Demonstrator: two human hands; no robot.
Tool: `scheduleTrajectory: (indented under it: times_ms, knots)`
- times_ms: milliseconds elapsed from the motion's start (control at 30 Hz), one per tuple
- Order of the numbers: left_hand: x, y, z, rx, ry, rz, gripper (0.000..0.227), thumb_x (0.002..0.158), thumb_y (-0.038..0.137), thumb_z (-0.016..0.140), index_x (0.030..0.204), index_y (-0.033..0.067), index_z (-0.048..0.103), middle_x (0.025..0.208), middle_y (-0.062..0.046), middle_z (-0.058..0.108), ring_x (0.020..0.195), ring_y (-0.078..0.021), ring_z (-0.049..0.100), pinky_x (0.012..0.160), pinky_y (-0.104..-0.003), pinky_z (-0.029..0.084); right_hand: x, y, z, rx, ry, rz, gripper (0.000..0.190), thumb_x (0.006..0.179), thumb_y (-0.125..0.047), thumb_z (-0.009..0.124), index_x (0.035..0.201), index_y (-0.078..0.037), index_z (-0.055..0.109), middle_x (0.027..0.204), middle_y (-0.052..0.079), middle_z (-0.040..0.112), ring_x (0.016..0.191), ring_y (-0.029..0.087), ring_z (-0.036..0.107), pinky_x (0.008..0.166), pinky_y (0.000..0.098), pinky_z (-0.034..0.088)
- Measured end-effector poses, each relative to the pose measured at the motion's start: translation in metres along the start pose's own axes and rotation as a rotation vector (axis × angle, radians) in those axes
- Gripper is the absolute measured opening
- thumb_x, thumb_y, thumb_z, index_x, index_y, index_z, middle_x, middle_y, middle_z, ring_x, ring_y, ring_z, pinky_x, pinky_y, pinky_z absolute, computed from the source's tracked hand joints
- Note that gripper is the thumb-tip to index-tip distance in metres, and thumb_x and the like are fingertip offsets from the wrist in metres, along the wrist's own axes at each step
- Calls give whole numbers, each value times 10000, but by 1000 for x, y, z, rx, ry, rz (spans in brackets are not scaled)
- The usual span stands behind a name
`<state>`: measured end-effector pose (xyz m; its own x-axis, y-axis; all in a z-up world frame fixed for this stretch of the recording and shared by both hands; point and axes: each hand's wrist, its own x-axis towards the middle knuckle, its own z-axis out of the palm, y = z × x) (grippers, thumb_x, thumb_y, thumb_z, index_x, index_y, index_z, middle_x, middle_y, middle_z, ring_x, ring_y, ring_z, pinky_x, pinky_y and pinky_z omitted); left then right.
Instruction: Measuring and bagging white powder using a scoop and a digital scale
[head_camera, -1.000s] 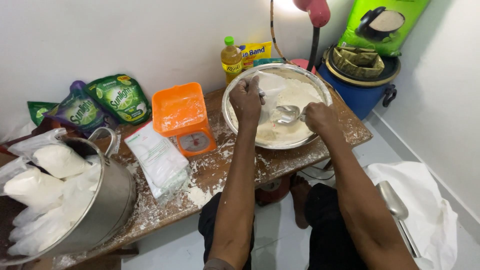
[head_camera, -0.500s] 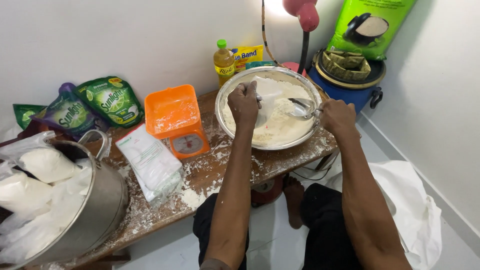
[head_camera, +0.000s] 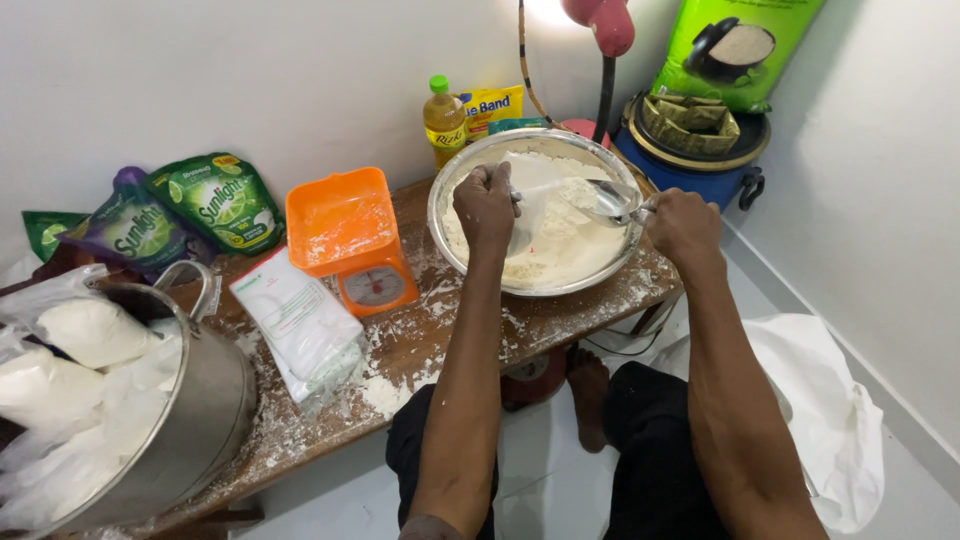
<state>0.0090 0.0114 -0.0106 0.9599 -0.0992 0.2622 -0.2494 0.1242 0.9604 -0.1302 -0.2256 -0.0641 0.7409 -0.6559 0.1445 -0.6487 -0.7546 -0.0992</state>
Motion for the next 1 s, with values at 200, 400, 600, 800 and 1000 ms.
scheduleTrajectory:
  times_ms: [200, 400, 600, 800, 1000]
  knots:
    - [-1, 2, 1, -23, 7, -15, 178, 922, 130, 685, 813, -7, 713, 486, -89, 601, 341, -141, 580, 357, -246, 431, -12, -10, -10, -12, -23, 10, 261, 927, -193, 579, 1010, -226, 825, 927, 96, 800, 985, 361, 750, 947, 468, 474]
    - [3, -14, 4, 14, -17, -20, 190, 920, 146, 695, 811, -9, 703, 496, -111, 592, 351, -162, 579, 367, -263, 432, -17, -5, -4, -24, 3, 37, 230, 921, -190, 606, 989, -185, 826, 896, 105, 792, 952, 363, 756, 930, 491, 483]
    - [-1, -5, 3, 26, -6, -29, 191, 917, 151, 698, 812, -7, 724, 469, -98, 589, 345, -162, 587, 380, -260, 442, -13, -1, -3, -22, 61, 81, 212, 887, -201, 628, 959, -219, 826, 871, 94, 795, 926, 357, 764, 882, 473, 532]
    - [-1, -5, 3, 42, 13, -25, 198, 909, 169, 700, 791, 13, 727, 475, -97, 607, 352, -160, 600, 393, -276, 458, -36, -17, -39, -24, 84, 18, 270, 863, -157, 593, 979, -222, 828, 832, 122, 779, 857, 386, 767, 826, 467, 587]
    - [-1, -8, 3, 79, 37, -11, 191, 913, 162, 691, 797, 15, 731, 493, -105, 622, 368, -176, 621, 404, -272, 481, -48, -14, -56, 10, 135, 18, 271, 908, -238, 616, 1092, -208, 813, 919, 165, 781, 903, 418, 753, 813, 530, 607]
